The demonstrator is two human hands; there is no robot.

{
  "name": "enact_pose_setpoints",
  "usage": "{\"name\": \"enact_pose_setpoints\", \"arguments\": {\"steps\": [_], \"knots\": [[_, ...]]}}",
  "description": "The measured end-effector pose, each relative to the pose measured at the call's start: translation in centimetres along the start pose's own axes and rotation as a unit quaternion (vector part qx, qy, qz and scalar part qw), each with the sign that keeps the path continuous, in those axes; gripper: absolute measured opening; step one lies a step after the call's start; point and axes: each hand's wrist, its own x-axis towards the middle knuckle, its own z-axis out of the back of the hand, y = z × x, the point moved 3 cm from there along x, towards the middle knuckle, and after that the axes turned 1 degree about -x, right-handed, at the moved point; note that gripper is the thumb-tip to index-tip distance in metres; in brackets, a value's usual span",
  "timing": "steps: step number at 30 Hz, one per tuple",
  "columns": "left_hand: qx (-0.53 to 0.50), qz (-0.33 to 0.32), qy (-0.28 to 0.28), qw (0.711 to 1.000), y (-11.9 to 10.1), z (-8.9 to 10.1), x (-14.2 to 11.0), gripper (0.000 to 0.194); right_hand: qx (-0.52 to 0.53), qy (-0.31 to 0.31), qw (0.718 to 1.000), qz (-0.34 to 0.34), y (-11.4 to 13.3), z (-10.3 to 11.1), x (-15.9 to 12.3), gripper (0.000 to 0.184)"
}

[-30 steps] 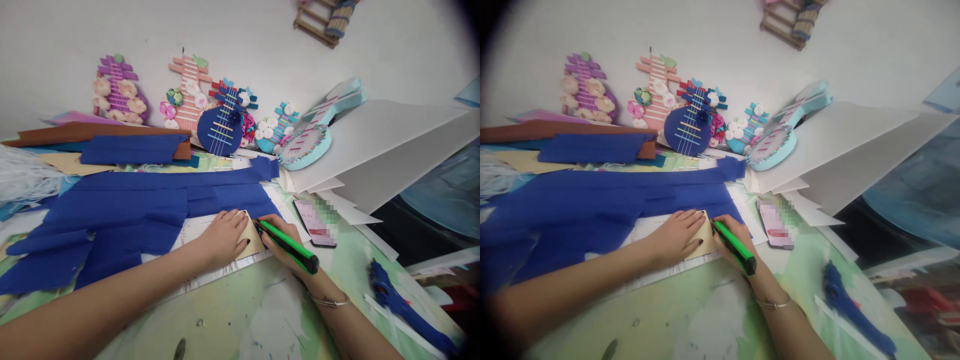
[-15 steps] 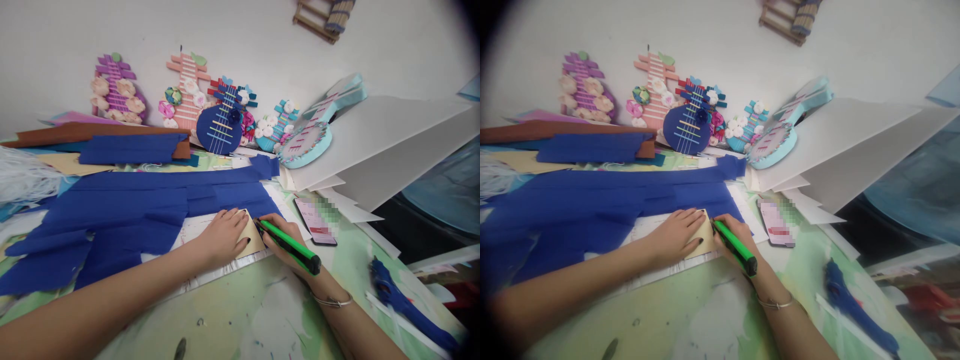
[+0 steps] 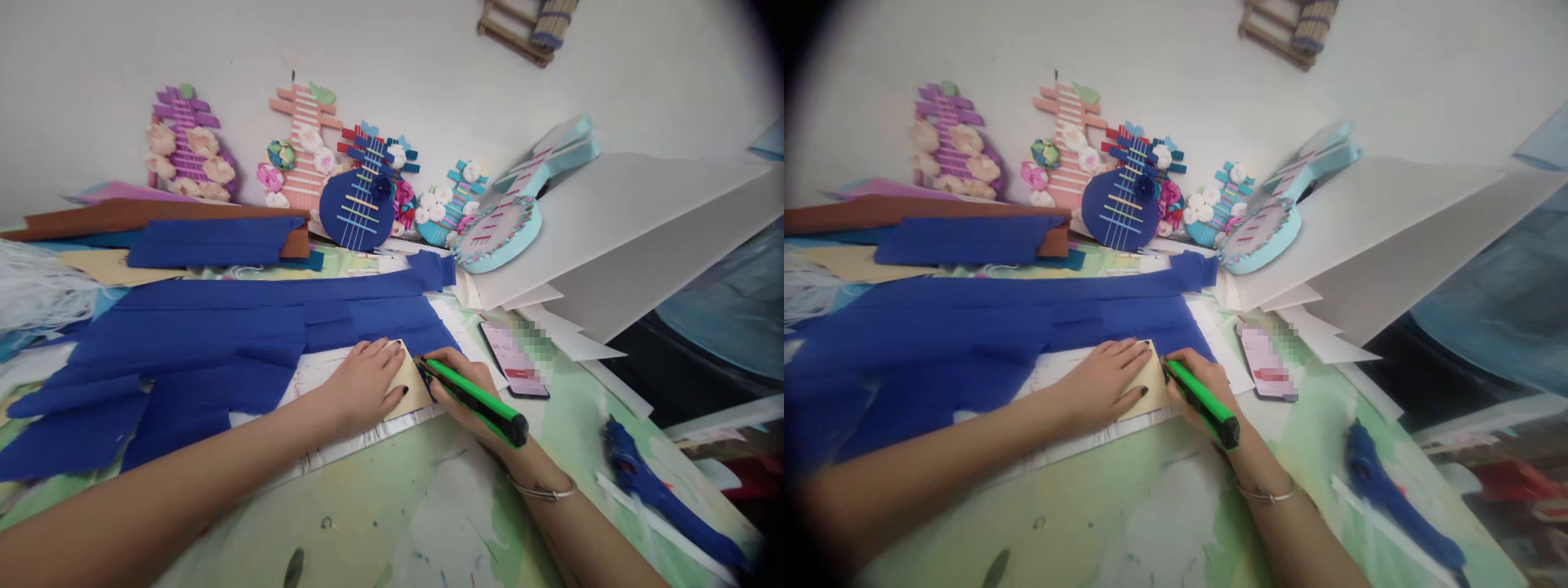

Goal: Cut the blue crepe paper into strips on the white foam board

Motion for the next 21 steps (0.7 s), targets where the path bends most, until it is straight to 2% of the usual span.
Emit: {"name": "enact_pose_setpoints", "arguments": {"steps": [21], "knots": [[0.001, 0.0, 0.01, 1.0, -0.05, 0.06, 0.05, 0.057, 0.002, 0.016, 1.0, -0.02, 0.28, 0.28, -0.12, 0.023]]}}
